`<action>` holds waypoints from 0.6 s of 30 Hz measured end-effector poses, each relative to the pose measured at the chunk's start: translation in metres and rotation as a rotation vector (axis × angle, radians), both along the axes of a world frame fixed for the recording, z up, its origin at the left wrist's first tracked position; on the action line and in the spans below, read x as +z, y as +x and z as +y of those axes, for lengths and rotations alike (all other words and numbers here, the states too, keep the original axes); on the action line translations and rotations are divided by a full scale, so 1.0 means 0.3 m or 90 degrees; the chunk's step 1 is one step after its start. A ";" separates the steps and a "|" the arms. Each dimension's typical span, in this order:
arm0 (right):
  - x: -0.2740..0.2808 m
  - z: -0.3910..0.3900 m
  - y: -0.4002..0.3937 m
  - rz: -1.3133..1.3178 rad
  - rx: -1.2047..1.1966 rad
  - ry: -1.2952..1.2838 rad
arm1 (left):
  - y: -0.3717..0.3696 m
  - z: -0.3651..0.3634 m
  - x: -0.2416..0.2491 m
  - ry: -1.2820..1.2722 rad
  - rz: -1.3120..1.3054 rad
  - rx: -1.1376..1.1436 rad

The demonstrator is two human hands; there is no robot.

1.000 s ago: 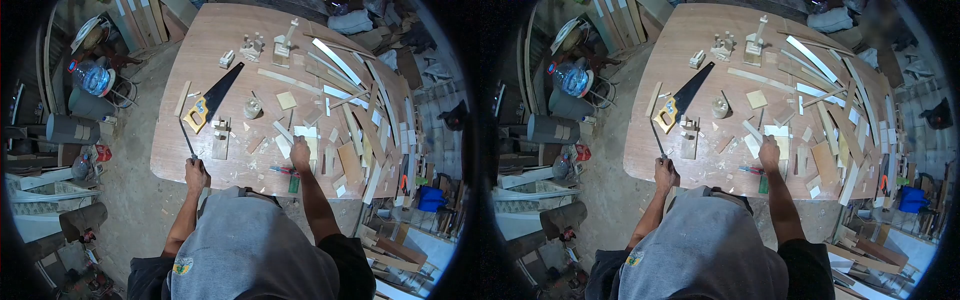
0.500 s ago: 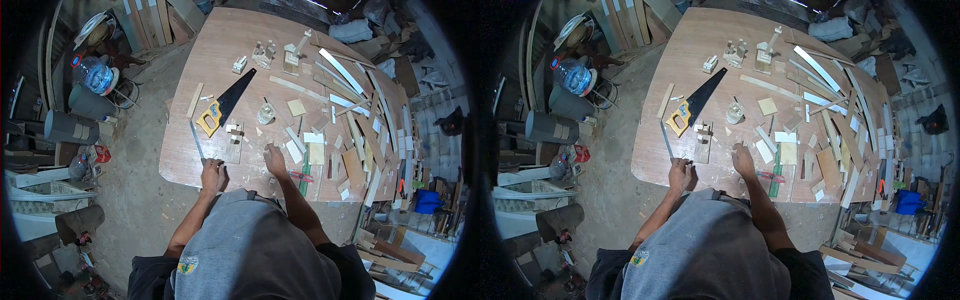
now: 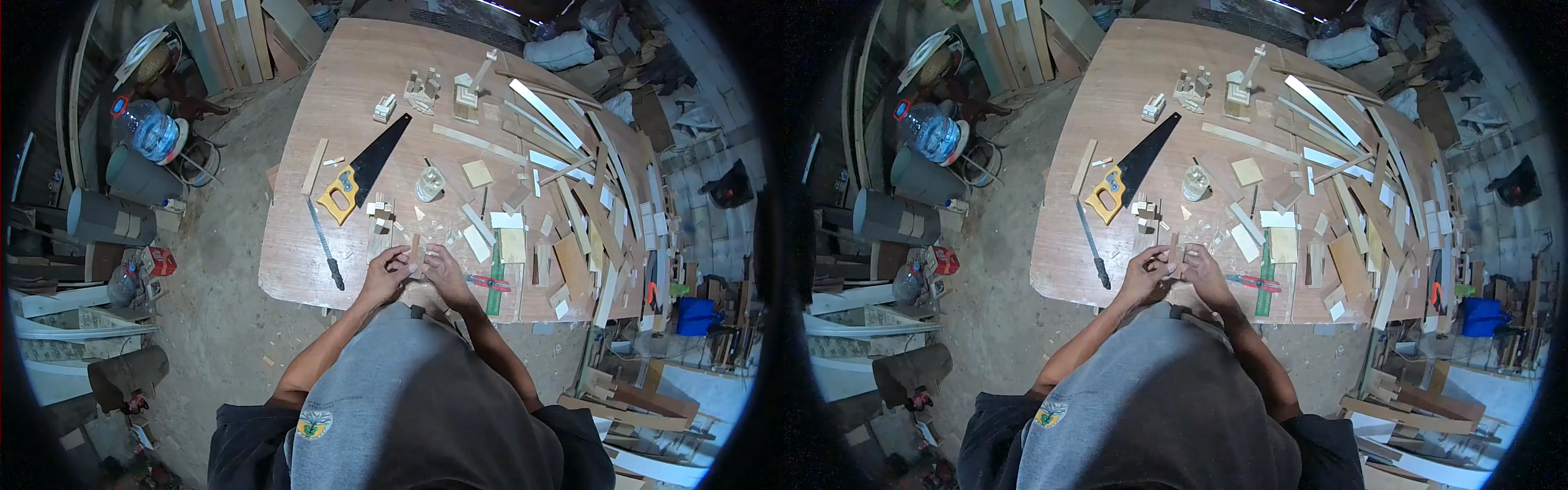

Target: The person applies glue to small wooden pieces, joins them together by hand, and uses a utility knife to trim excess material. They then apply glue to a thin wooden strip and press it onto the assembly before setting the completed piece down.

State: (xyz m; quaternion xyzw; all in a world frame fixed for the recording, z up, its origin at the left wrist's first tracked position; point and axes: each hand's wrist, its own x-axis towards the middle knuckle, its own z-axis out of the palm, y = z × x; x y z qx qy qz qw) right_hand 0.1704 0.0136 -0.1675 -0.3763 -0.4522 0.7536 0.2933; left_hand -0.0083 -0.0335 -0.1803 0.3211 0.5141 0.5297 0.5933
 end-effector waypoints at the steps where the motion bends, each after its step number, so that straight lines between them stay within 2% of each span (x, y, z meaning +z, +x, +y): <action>1: 0.008 0.001 -0.003 -0.042 0.029 0.021 | 0.003 0.002 0.010 -0.009 -0.001 0.002; 6: 0.028 0.005 0.015 -0.131 0.070 0.087 | 0.004 0.004 0.042 -0.059 -0.022 -0.012; 9: 0.081 -0.015 0.006 -0.172 0.069 0.093 | 0.001 -0.005 0.074 -0.124 0.030 -0.090; 12: 0.079 0.014 0.008 -0.221 0.048 0.135 | 0.015 -0.002 0.033 -0.130 -0.134 -0.090; 14: 0.075 0.016 0.014 -0.244 0.016 0.139 | 0.019 -0.002 0.067 -0.086 -0.066 -0.143; 15: 0.018 0.023 0.027 -0.312 0.003 0.213 | 0.034 -0.006 0.082 -0.060 -0.035 -0.160; 17: 0.069 0.025 0.028 -0.314 -0.010 0.117 | 0.046 -0.009 0.065 -0.063 0.008 -0.205; 18: 0.046 0.031 0.034 -0.310 -0.011 0.123 | 0.064 -0.006 0.082 -0.091 0.002 -0.201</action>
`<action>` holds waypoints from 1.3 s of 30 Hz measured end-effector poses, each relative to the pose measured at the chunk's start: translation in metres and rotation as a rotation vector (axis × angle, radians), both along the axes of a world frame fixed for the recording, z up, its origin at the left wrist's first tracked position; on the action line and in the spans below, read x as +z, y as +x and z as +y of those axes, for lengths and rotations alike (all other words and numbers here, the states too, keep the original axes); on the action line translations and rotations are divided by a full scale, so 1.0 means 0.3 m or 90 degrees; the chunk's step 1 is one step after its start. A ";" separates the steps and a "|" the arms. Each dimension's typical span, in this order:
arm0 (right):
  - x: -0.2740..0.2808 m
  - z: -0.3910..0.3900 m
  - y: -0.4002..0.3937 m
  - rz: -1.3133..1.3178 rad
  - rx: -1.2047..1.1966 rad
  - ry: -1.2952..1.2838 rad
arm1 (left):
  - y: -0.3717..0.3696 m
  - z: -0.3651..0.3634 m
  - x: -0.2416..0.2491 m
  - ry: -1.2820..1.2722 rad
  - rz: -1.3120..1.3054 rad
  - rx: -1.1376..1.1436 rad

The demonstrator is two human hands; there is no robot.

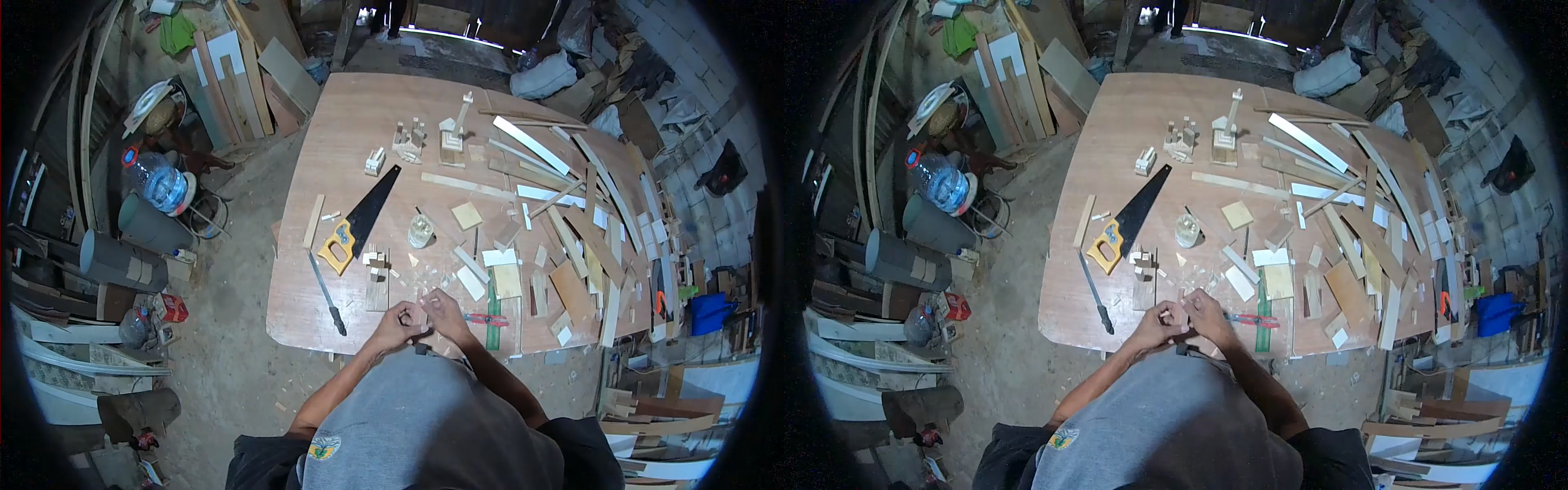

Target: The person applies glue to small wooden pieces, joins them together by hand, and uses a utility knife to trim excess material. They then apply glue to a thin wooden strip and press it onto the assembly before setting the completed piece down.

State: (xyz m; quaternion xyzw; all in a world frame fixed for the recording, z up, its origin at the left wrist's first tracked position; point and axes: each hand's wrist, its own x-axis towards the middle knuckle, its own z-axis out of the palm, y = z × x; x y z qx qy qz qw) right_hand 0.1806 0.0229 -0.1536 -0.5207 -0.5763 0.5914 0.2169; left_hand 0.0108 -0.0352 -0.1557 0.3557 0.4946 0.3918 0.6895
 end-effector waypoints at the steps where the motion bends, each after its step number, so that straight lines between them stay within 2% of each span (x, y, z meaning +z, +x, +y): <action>1: -0.045 0.009 0.011 -0.019 -0.006 0.070 | 0.012 0.003 -0.013 0.006 0.004 0.001; 2: -0.088 0.015 0.028 -0.039 -0.013 0.138 | 0.022 0.008 -0.028 -0.003 -0.025 0.000; 4: -0.079 0.025 0.052 -0.083 -0.007 0.144 | 0.034 0.014 -0.065 -0.039 -0.060 -0.014; 6: -0.061 0.035 0.066 -0.153 0.015 0.211 | 0.066 0.017 -0.086 0.001 -0.066 0.015; 7: -0.050 0.032 0.070 -0.149 0.013 0.216 | 0.081 0.016 -0.096 0.034 -0.077 0.043; 9: -0.027 0.019 0.082 -0.042 -0.002 0.178 | 0.081 0.029 -0.088 0.048 -0.066 0.023; 10: -0.036 0.027 0.098 -0.019 0.023 0.107 | 0.087 0.029 -0.070 0.029 -0.042 0.012; 16: 0.045 0.050 0.154 0.005 0.037 0.065 | 0.128 0.023 0.024 -0.038 0.015 -0.043; 19: 0.015 0.075 0.202 0.059 0.095 0.054 | 0.144 0.037 0.039 0.019 0.140 -0.052; 20: 0.020 0.089 0.224 -0.011 0.145 0.169 | 0.149 0.035 0.028 0.040 0.191 -0.052; 21: 0.015 0.088 0.227 -0.018 0.106 0.138 | 0.156 0.041 0.053 0.057 0.240 -0.055; 24: 0.124 0.084 0.228 -0.085 0.104 0.163 | 0.172 0.053 0.075 0.093 0.229 -0.014; 27: 0.132 0.090 0.234 0.007 0.063 0.128 | 0.184 0.055 0.107 0.137 0.257 -0.001; 29: 0.091 0.091 0.234 0.021 0.035 0.144 | 0.200 0.053 0.073 0.249 0.318 0.064; 30: 0.100 0.086 0.209 0.032 0.009 0.233 | 0.211 0.055 0.090 0.303 0.370 0.073; 33: 0.143 0.075 0.184 -0.054 0.004 0.241 | 0.239 0.051 0.142 0.202 0.323 0.092; 37: 0.102 0.089 0.175 -0.066 -0.016 0.219 | 0.231 0.041 0.144 0.201 0.327 0.074; 39: 0.124 0.088 0.181 -0.004 -0.055 0.211 | 0.224 0.035 0.109 0.198 0.306 0.082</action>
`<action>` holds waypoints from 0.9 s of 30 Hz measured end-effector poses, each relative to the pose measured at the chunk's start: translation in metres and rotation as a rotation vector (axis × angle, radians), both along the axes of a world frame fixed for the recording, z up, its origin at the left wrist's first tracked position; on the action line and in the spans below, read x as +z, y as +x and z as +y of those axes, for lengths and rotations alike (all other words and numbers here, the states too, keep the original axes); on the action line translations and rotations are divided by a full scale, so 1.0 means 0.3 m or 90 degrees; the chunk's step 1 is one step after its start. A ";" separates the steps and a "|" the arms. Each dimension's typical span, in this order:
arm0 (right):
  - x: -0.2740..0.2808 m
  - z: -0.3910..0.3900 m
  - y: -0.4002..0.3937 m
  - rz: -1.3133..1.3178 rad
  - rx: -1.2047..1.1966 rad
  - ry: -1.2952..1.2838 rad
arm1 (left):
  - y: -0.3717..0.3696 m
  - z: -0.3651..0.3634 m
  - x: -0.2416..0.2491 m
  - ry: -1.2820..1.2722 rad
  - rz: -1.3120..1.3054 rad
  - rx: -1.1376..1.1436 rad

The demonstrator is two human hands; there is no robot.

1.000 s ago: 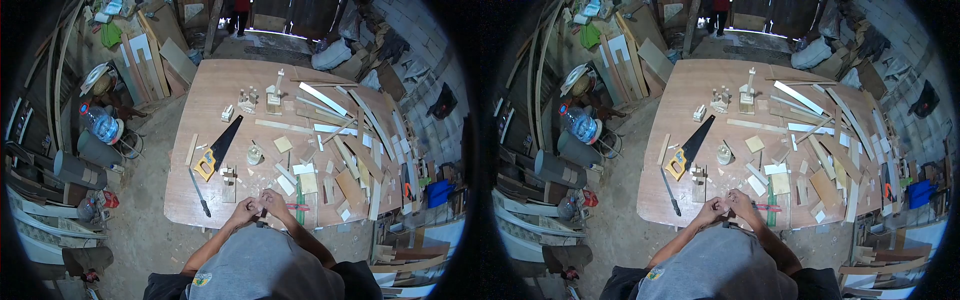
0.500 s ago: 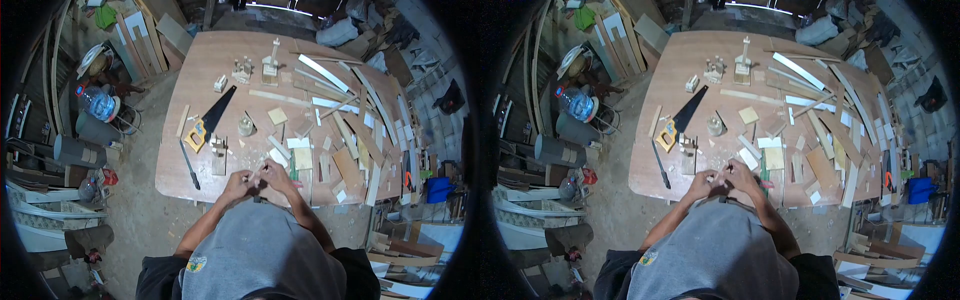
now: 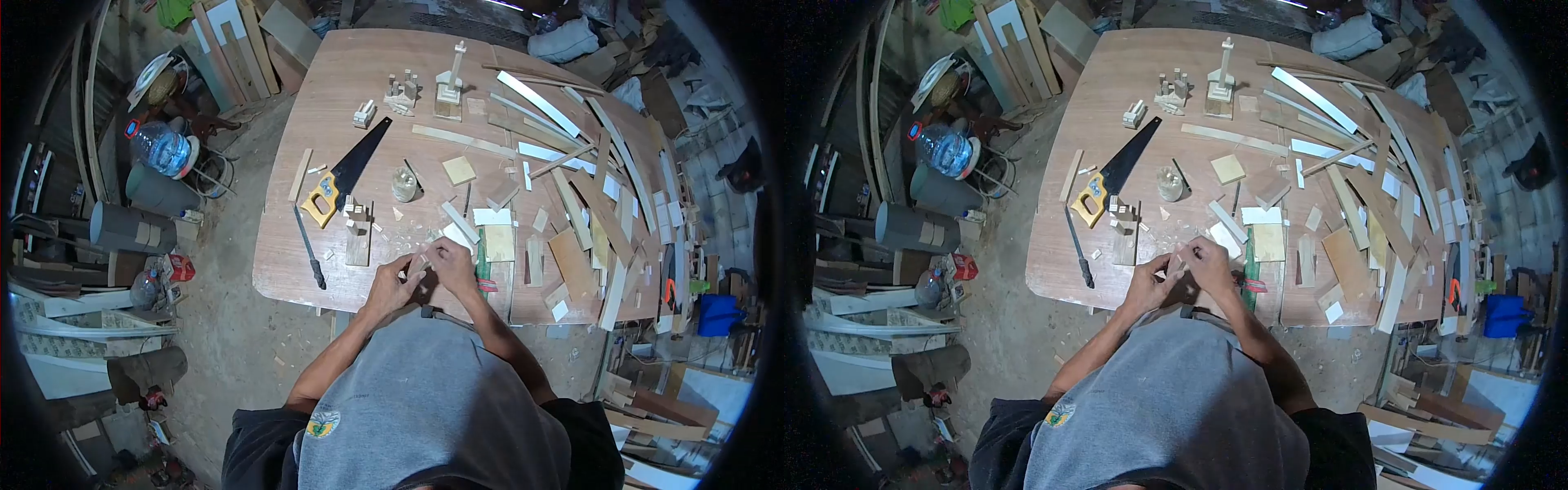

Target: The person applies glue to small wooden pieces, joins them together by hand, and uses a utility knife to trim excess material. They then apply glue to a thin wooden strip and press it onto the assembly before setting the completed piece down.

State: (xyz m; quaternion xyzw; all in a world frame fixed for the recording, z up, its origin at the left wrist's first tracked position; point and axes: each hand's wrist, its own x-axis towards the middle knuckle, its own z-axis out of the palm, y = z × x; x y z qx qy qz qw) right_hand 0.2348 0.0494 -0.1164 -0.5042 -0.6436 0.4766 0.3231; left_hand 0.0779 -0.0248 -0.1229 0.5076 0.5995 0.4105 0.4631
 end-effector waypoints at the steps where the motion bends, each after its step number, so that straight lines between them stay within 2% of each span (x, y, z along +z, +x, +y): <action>1: -0.006 0.006 0.008 0.000 0.008 -0.002 | -0.006 -0.005 -0.030 0.002 -0.021 0.005; 2: -0.014 0.017 0.026 0.021 -0.004 -0.057 | -0.013 -0.010 -0.079 0.001 -0.020 0.015; 4: -0.042 0.038 0.058 0.045 -0.006 -0.114 | -0.033 -0.019 -0.152 -0.001 -0.233 0.077; 5: -0.060 0.037 0.078 0.088 -0.028 -0.136 | -0.051 -0.034 -0.159 -0.089 -0.340 0.105; 6: -0.080 0.034 0.098 0.131 -0.050 -0.158 | -0.074 -0.042 -0.190 -0.089 -0.337 0.114; 8: -0.121 0.021 0.139 0.117 -0.043 -0.169 | -0.131 -0.056 -0.278 -0.122 -0.542 0.171; 10: -0.170 0.001 0.179 0.104 -0.041 -0.178 | -0.196 -0.065 -0.266 -0.155 -0.529 0.185; 12: -0.225 -0.025 0.218 0.069 -0.019 -0.161 | -0.243 -0.070 -0.237 -0.202 -0.662 0.235; 14: -0.264 -0.052 0.253 0.043 -0.009 -0.143 | -0.290 -0.066 -0.267 -0.201 -0.658 0.231; 18: -0.277 -0.097 0.292 0.063 -0.058 -0.190 | -0.343 -0.040 -0.320 -0.172 -0.530 0.284; 20: -0.281 -0.109 0.307 0.061 -0.079 -0.201 | -0.385 -0.024 -0.439 -0.062 -0.212 0.287; 22: -0.291 -0.118 0.317 -0.041 -0.087 -0.175 | -0.376 -0.003 -0.365 -0.106 -0.170 0.335; 24: -0.286 -0.128 0.316 -0.036 -0.103 -0.170 | -0.381 0.012 -0.356 -0.057 -0.005 0.319; 27: -0.273 -0.144 0.313 -0.025 -0.127 -0.155 | -0.375 0.030 -0.359 -0.013 0.049 0.319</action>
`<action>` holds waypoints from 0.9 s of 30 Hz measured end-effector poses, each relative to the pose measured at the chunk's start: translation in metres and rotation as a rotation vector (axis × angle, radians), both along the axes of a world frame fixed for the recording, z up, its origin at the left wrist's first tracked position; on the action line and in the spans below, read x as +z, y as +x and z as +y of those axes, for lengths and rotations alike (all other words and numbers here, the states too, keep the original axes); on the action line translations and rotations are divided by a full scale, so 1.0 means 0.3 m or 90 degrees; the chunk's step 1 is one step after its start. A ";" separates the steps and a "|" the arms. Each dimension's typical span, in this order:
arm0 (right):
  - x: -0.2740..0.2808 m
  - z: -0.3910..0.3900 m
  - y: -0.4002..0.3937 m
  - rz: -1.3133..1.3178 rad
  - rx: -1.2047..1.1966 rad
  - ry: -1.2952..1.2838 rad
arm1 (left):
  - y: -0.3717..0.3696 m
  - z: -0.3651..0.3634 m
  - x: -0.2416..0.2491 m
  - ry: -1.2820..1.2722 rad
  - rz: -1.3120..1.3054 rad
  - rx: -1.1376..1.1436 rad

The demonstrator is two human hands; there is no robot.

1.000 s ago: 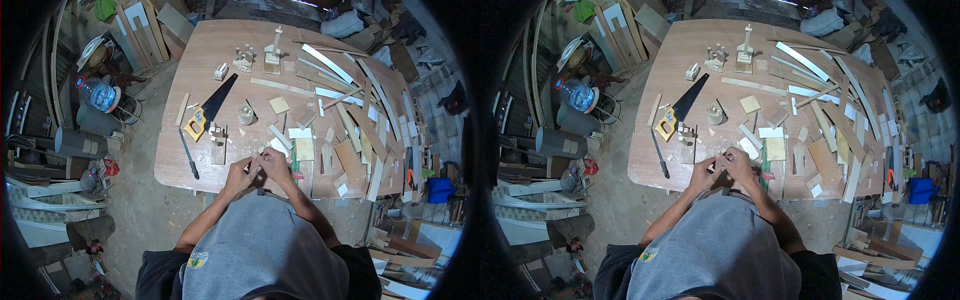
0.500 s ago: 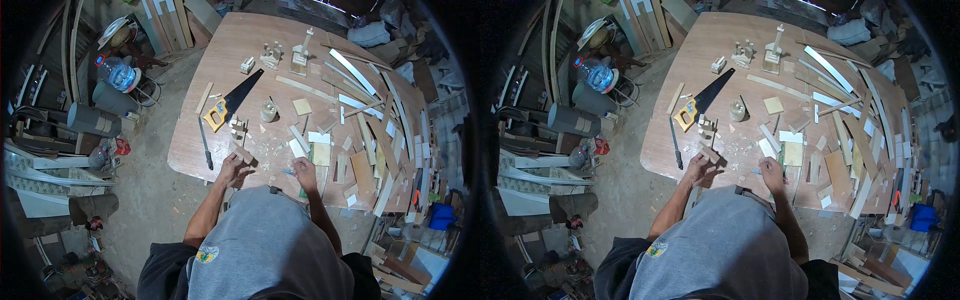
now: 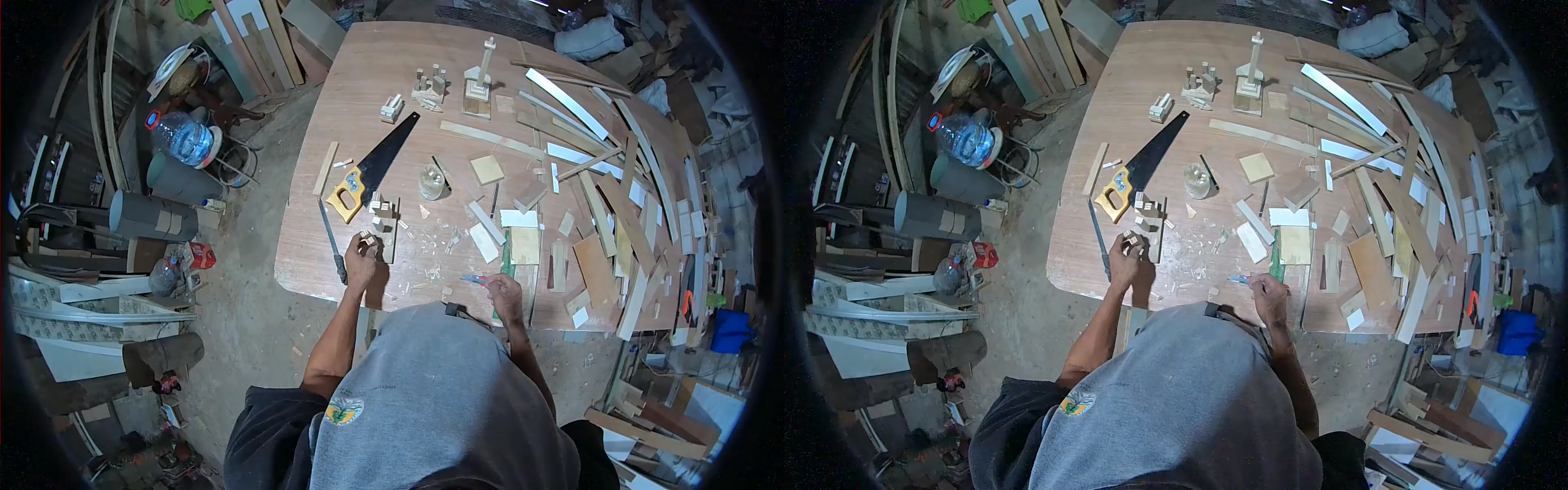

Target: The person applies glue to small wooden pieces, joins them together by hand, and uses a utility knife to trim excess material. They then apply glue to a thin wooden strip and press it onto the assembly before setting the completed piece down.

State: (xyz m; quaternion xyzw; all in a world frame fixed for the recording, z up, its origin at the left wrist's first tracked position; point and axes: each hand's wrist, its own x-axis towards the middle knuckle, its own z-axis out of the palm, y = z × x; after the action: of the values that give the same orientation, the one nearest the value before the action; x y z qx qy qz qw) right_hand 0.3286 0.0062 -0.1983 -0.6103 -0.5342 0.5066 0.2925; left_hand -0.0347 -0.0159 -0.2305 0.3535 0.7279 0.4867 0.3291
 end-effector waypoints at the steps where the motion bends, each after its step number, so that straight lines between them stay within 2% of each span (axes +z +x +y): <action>1: 0.005 -0.004 0.001 0.005 -0.006 0.010 | 0.007 0.004 0.004 -0.001 -0.001 -0.003; 4: -0.021 -0.007 0.007 -0.025 0.011 0.064 | 0.016 0.009 -0.010 -0.008 -0.034 -0.004; 10: -0.011 -0.009 0.007 -0.102 0.014 0.022 | 0.003 0.016 -0.039 -0.005 -0.003 -0.006; 20: -0.038 -0.011 0.003 -0.029 0.028 0.073 | -0.019 0.010 0.039 -0.041 -0.035 -0.103; 23: -0.040 -0.016 0.002 -0.039 0.044 0.110 | -0.022 0.010 0.022 -0.046 -0.053 -0.104; 27: -0.044 -0.014 0.002 -0.087 0.067 0.069 | -0.027 0.006 -0.035 -0.045 -0.034 -0.129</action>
State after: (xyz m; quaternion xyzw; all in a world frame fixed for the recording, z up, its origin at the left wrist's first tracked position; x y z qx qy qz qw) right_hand 0.3292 0.0021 -0.2115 -0.5979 -0.6106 0.4490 0.2611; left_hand -0.0428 -0.0140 -0.2409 0.4004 0.6960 0.4342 0.4084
